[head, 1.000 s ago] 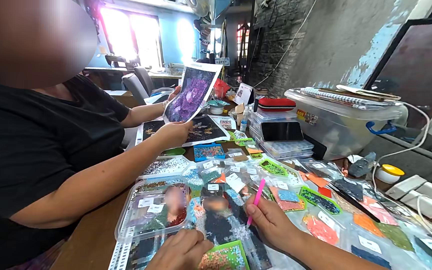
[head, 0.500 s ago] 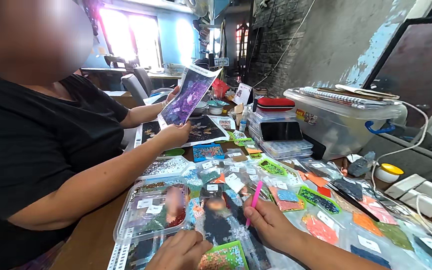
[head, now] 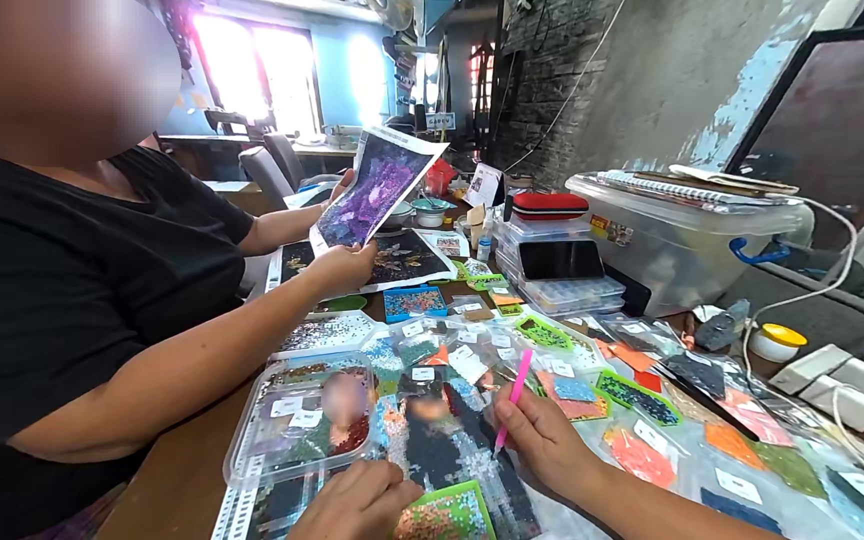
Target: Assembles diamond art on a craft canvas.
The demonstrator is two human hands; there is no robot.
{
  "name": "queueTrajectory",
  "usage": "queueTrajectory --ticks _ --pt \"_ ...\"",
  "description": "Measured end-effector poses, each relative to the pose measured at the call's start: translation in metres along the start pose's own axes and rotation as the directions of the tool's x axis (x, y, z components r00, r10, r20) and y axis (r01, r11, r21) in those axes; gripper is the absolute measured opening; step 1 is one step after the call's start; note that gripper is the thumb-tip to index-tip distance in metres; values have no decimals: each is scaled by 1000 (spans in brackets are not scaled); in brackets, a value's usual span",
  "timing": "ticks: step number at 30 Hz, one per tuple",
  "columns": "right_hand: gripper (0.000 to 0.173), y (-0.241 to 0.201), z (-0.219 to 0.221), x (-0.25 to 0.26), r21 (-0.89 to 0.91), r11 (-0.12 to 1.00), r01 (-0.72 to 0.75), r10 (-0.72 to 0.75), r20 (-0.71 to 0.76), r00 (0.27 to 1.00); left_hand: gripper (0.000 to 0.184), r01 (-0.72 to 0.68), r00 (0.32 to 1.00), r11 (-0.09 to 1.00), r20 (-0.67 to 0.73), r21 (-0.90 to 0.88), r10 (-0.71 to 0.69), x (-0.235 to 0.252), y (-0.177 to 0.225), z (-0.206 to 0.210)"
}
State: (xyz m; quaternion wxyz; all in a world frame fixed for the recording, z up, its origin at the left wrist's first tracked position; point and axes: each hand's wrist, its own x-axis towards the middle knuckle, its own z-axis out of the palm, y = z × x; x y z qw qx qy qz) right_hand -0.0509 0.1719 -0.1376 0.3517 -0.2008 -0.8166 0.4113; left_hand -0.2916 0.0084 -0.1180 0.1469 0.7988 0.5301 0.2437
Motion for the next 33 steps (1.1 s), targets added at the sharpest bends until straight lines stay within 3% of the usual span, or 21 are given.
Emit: queueTrajectory --ticks 4,9,33 --pt "38 -7 7 -3 95 984 153 -156 23 987 47 11 1000 1000 4 29 -12 1 3 -1" --pt "39 -11 14 -7 49 943 329 -332 97 938 47 -12 1000 999 -13 45 13 1 2 2" --pt "37 -6 16 -9 29 933 358 -357 166 919 48 -70 994 994 -77 86 77 0 -3 8"
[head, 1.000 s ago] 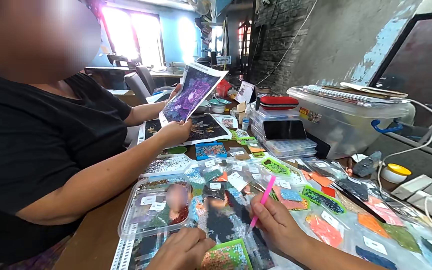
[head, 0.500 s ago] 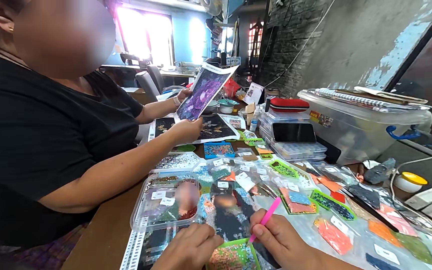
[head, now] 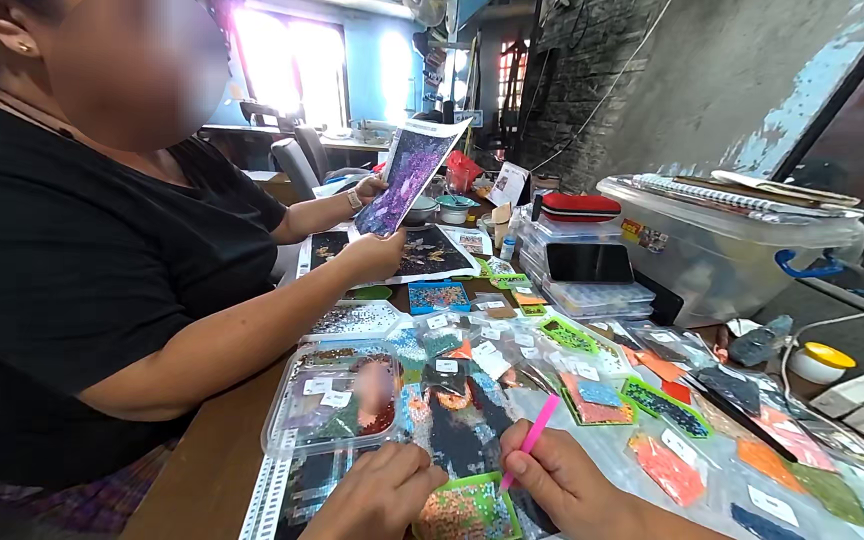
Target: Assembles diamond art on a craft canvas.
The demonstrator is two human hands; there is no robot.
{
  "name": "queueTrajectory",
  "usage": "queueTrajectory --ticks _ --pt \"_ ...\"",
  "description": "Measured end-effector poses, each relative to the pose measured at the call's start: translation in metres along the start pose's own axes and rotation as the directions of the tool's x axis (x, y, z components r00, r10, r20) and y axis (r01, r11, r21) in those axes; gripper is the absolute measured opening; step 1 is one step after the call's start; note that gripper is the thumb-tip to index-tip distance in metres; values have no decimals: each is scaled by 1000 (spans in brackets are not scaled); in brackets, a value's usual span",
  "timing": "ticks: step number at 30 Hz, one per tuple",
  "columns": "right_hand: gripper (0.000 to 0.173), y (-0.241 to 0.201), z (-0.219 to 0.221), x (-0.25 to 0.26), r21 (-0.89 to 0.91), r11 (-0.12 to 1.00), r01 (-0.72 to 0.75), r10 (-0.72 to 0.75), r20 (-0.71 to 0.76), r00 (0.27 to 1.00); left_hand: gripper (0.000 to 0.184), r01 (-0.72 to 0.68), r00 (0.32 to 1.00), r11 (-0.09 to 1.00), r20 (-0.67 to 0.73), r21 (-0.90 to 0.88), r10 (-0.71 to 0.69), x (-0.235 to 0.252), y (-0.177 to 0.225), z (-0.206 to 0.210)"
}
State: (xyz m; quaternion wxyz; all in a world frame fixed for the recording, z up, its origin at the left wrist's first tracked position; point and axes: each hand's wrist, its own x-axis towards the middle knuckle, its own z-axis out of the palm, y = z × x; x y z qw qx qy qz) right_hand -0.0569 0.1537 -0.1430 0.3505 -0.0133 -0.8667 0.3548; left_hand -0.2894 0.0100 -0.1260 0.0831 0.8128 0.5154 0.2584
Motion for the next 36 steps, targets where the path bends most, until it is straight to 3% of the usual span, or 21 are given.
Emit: queueTrajectory --ticks 19,26,36 --pt "39 -2 0 1 3 1000 -23 23 -3 1000 47 -10 1000 1000 -16 -4 10 0 -2 1" --pt "40 2 -15 -2 57 988 -145 152 -138 979 48 52 997 998 65 -33 -50 2 4 -6" --pt "39 2 -26 -7 0 937 -350 346 -149 926 50 98 991 991 104 -87 -89 2 4 -10"
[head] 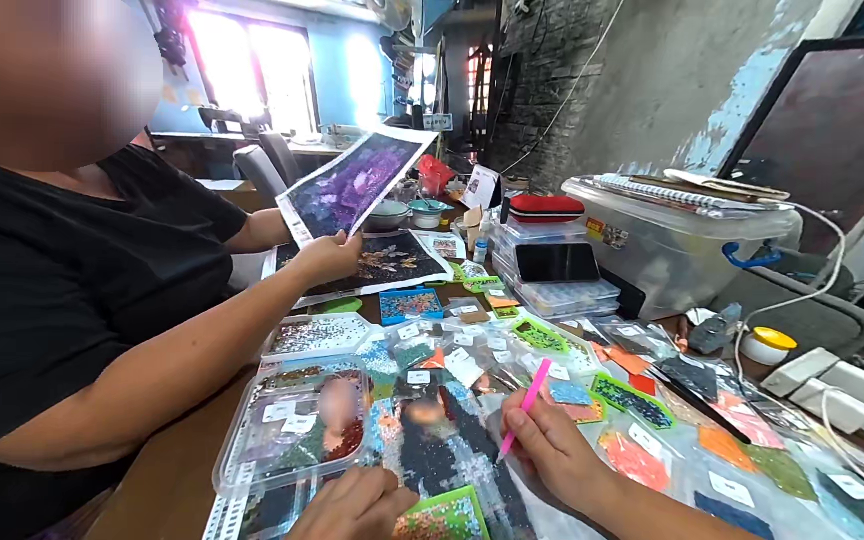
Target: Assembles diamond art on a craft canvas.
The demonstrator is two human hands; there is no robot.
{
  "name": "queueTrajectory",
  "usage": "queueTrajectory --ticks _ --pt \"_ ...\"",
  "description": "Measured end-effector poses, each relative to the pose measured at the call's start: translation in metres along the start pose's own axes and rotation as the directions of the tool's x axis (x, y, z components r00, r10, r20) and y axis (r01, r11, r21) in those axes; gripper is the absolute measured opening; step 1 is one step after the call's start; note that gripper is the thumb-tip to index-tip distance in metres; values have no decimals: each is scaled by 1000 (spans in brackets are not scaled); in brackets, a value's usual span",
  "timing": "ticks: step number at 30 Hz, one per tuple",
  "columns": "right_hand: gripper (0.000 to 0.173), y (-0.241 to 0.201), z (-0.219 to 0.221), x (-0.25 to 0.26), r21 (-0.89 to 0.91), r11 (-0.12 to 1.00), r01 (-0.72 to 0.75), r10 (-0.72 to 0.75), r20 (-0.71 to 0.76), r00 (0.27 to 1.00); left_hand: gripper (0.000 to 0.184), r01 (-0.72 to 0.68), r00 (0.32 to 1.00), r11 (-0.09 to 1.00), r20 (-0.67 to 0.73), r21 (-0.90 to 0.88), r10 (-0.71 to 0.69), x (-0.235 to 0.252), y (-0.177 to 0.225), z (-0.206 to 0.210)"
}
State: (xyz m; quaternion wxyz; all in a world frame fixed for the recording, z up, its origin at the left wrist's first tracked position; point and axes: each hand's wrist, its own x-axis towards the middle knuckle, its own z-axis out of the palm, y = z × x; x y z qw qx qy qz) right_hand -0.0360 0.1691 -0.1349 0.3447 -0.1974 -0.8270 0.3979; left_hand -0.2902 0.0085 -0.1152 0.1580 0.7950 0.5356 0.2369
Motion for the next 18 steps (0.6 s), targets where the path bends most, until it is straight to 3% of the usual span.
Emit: queueTrajectory --ticks 18 --pt "41 3 2 1 -92 993 76 -72 44 996 50 7 1000 1000 4 -9 -7 0 0 0"
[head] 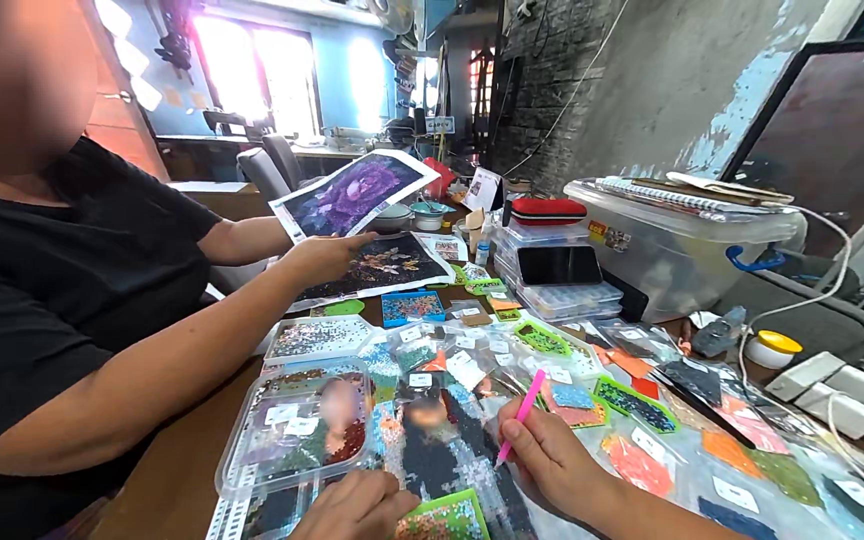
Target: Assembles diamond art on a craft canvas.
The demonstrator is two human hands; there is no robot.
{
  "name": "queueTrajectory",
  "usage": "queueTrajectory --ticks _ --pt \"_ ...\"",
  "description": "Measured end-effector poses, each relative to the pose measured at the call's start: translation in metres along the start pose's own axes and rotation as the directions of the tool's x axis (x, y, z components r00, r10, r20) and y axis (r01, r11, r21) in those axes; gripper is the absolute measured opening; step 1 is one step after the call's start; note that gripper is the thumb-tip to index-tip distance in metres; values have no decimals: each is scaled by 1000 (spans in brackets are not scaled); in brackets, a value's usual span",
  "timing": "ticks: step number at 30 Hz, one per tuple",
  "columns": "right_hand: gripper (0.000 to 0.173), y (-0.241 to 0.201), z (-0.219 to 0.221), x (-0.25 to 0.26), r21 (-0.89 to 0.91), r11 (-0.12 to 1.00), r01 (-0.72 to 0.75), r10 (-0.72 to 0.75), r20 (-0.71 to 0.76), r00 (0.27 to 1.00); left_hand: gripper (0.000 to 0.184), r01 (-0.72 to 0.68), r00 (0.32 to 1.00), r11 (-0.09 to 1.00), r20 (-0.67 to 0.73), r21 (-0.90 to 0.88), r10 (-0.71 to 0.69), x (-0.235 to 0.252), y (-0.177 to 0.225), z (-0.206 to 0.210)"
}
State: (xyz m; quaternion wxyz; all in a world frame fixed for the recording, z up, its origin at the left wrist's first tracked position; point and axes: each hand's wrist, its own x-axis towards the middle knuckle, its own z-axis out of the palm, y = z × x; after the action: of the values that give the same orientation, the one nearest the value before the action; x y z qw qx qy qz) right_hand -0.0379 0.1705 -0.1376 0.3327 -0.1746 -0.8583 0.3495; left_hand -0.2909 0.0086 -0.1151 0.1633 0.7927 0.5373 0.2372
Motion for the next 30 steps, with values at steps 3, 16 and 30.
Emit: queueTrajectory --ticks 3,16,30 --pt "40 -1 0 0 -2 1000 -10 10 2 1000 50 -1 1000 1000 3 7 1 0 0 0" --pt "43 -1 -3 -1 -24 1000 -11 12 13 1000 49 -7 1000 1000 2 -1 7 0 0 0" --pt "39 -3 -3 -1 71 991 -116 117 -11 993 49 -7 1000 1000 3 -5 7 0 -1 0"
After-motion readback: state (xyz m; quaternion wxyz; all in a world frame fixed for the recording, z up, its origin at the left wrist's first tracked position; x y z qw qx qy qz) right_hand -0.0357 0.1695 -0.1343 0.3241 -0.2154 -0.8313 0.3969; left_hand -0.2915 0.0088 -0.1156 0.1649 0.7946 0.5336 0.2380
